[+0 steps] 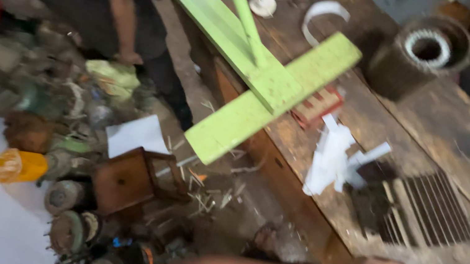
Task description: The person cuts a white plastic sheet into narrow strips using scissors at a workbench, setting the cut strips in a pile. They then pick up individual strips, fold and press them by hand, and place them back on the bench, briefly pausing to look around the workshop.
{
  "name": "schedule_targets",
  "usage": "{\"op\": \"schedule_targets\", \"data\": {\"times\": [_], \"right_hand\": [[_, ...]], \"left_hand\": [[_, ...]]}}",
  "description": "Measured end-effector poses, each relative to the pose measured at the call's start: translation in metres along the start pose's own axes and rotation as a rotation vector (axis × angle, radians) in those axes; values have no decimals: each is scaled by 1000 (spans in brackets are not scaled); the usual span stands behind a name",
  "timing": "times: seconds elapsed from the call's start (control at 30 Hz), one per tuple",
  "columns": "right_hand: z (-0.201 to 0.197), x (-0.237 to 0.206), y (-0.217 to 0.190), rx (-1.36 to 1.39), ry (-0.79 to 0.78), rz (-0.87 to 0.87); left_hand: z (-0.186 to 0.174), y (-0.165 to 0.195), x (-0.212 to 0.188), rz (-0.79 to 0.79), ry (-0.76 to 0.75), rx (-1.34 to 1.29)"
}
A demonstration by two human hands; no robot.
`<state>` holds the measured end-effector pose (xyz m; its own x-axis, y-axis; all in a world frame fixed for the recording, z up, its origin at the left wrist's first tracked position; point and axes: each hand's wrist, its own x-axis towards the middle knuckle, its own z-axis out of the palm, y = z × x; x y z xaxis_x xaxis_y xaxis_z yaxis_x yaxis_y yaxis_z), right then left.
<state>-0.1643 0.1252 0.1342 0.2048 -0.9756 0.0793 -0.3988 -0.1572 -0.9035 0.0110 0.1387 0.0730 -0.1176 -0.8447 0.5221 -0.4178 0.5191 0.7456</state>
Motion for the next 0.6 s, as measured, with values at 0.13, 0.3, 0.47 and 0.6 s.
{"op": "schedule_targets", "data": {"times": [0.13, 0.3, 0.47, 0.6], "right_hand": [[-8, -21, -29, 23, 64, -19], [-8, -34, -61, -115, 150, -83], [-6, -44, -67, -296, 251, 22], [-4, -43, -46, 74, 273, 218]], "left_hand": [[-24, 29, 3, -68, 8, -142], [-46, 54, 28, -139, -35, -285], [-41, 57, 36, -225, -147, -495], [-28, 54, 36, -325, -143, -466]]}}
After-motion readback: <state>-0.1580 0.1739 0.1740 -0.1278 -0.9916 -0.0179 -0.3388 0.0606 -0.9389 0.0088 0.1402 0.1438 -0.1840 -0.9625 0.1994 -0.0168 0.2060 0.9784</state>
